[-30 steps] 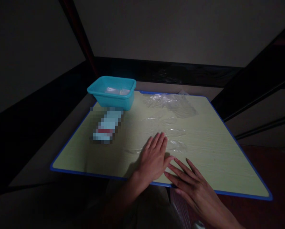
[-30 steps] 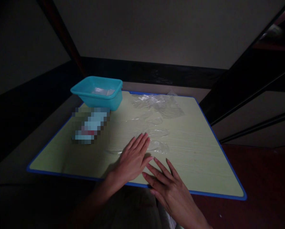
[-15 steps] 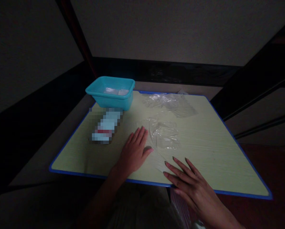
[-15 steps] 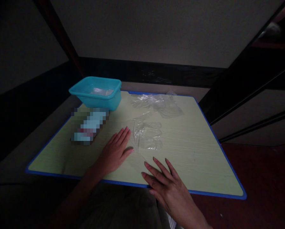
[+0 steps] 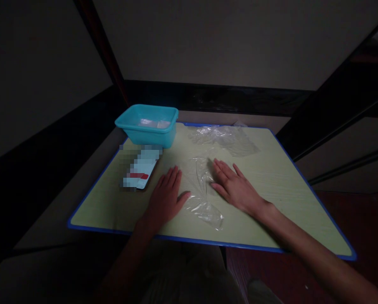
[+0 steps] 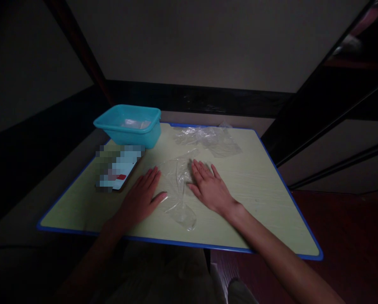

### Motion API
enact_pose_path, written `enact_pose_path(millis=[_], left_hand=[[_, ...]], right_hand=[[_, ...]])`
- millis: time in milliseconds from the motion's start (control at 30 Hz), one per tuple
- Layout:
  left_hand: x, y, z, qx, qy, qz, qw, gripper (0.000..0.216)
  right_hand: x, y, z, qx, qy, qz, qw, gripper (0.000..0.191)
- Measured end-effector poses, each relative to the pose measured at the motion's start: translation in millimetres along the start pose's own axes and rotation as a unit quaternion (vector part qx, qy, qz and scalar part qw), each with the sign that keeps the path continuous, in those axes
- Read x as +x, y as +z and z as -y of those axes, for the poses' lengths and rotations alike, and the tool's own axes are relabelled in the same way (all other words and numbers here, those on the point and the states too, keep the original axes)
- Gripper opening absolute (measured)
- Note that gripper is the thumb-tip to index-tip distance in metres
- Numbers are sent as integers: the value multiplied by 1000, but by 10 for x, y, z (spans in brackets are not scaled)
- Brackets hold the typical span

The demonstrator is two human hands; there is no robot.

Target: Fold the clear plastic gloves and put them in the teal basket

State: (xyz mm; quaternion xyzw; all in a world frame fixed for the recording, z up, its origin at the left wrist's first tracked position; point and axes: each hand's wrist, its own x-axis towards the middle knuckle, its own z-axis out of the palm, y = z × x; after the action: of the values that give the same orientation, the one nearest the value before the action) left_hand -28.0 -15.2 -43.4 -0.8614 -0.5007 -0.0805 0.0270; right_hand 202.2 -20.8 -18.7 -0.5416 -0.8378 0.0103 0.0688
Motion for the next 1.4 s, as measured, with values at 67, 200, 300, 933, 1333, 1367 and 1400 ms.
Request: enact_pose_path(millis=[67, 200, 300, 933, 1333, 1367, 1400], left_hand=[[0, -6, 9, 0, 2, 4, 1000, 59], [-7, 0, 28, 1, 6, 5, 1000, 59], [-10, 13, 44, -3, 10, 0, 1000, 59], [394, -271, -215, -19, 49, 57, 997, 53], [578, -24, -425, -42, 66, 52, 996, 55], [574, -22, -421, -44, 64, 49, 996, 56], [573, -23, -419, -45, 61, 46, 996, 58]], right_hand=[[78, 91, -92, -15, -7, 33, 999, 67], [22, 167, -234, -29, -2, 55, 998, 79], [-38, 151, -295, -29, -5, 55, 998, 81], [404, 88, -333, 80, -39, -4, 996, 55], [758, 279, -524, 78, -60, 9, 995, 50], [752, 268, -521, 77, -59, 11, 995, 50], [743, 252, -509, 76, -57, 12, 995, 50]])
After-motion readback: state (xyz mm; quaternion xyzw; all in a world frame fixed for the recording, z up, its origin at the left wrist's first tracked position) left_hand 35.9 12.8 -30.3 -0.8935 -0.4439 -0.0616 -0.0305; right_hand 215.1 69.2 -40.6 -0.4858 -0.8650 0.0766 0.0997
